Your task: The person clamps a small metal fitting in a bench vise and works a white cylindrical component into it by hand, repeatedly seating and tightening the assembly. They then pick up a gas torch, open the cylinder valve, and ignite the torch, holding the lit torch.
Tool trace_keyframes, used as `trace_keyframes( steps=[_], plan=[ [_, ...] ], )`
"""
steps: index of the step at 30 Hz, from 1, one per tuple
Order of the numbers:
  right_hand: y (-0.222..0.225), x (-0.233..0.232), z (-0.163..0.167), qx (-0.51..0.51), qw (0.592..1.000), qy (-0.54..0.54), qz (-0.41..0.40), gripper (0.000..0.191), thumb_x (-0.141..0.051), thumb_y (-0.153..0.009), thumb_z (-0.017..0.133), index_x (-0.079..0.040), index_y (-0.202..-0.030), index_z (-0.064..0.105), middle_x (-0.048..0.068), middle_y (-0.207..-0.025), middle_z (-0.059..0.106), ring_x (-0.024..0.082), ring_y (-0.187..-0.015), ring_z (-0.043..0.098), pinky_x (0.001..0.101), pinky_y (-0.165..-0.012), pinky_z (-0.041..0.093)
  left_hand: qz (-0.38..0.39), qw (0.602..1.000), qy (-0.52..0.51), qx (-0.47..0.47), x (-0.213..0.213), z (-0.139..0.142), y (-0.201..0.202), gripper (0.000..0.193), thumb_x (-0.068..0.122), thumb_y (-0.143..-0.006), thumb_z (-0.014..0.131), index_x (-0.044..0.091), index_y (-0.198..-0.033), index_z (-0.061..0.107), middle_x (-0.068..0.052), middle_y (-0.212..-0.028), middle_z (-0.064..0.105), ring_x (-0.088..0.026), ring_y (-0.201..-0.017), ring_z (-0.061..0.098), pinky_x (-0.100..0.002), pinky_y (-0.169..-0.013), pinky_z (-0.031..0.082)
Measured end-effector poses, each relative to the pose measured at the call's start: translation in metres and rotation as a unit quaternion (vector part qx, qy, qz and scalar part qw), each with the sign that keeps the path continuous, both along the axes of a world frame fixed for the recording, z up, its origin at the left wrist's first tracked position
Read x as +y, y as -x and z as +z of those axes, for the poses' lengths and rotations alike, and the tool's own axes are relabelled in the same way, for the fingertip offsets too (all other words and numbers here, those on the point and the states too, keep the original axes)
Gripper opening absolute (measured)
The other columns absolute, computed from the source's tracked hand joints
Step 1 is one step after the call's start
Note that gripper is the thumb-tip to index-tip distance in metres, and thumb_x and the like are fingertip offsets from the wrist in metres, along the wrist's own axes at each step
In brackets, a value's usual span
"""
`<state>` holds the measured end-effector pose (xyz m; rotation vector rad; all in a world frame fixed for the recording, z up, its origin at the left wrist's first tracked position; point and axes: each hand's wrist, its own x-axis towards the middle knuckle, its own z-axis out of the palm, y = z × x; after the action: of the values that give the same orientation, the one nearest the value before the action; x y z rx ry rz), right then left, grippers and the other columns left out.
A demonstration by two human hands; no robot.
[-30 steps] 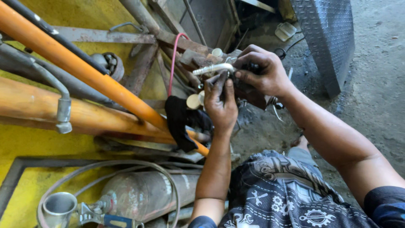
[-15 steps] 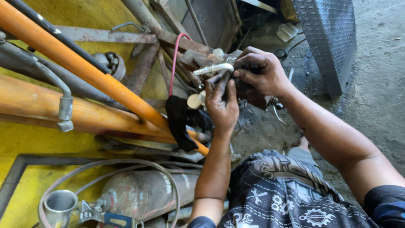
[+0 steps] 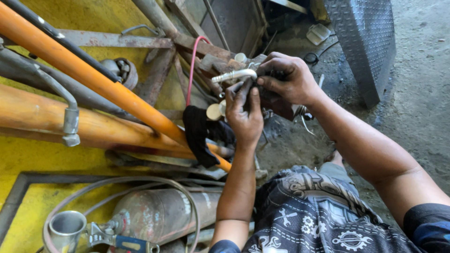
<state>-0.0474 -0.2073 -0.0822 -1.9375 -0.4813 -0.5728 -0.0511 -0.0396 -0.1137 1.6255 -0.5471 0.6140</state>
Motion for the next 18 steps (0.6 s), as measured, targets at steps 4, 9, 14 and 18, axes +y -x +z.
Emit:
trace_keyframes(
  steps=[4, 9, 14, 18],
  plan=[
    [0.0, 0.0, 0.0, 0.002, 1.0, -0.01, 0.001, 0.02, -0.009, -0.092, 0.08, -0.001, -0.107, 0.072, 0.009, -0.099, 0.068, 0.021, -0.091, 0.068, 0.0325, -0.08, 0.053, 0.002, 1.0, 0.001, 0.002, 0.0, 0.002, 0.001, 0.023, 0.008, -0.102, 0.068, 0.0, -0.124, 0.07, -0.012, -0.116, 0.067, -0.025, -0.108, 0.067, -0.035, -0.098, 0.054],
    [-0.001, -0.002, -0.002, 0.008, 1.0, -0.02, 0.003, 0.019, -0.01, -0.093, 0.08, -0.001, -0.108, 0.072, 0.009, -0.1, 0.068, 0.019, -0.092, 0.068, 0.0309, -0.081, 0.053, 0.006, 1.0, -0.003, -0.001, -0.001, 0.003, 0.0, 0.023, 0.007, -0.102, 0.069, -0.001, -0.123, 0.07, -0.012, -0.116, 0.067, -0.026, -0.108, 0.067, -0.035, -0.097, 0.054],
    [-0.001, -0.005, -0.004, 0.009, 0.999, -0.04, 0.006, 0.021, -0.01, -0.093, 0.08, 0.0, -0.109, 0.072, 0.009, -0.104, 0.069, 0.017, -0.095, 0.067, 0.0293, -0.085, 0.053, 0.011, 1.0, 0.001, -0.004, 0.0, -0.002, -0.001, 0.022, 0.007, -0.102, 0.069, 0.0, -0.123, 0.07, -0.012, -0.116, 0.066, -0.026, -0.109, 0.066, -0.036, -0.099, 0.053],
    [0.002, -0.01, -0.002, 0.014, 0.997, -0.068, 0.026, 0.021, -0.01, -0.095, 0.078, 0.001, -0.112, 0.072, 0.008, -0.108, 0.069, 0.015, -0.099, 0.065, 0.0288, -0.089, 0.052, 0.024, 1.0, -0.007, 0.003, 0.009, -0.005, 0.008, 0.022, 0.007, -0.102, 0.068, 0.0, -0.123, 0.07, -0.011, -0.113, 0.064, -0.026, -0.106, 0.064, -0.036, -0.096, 0.052]
  ],
)
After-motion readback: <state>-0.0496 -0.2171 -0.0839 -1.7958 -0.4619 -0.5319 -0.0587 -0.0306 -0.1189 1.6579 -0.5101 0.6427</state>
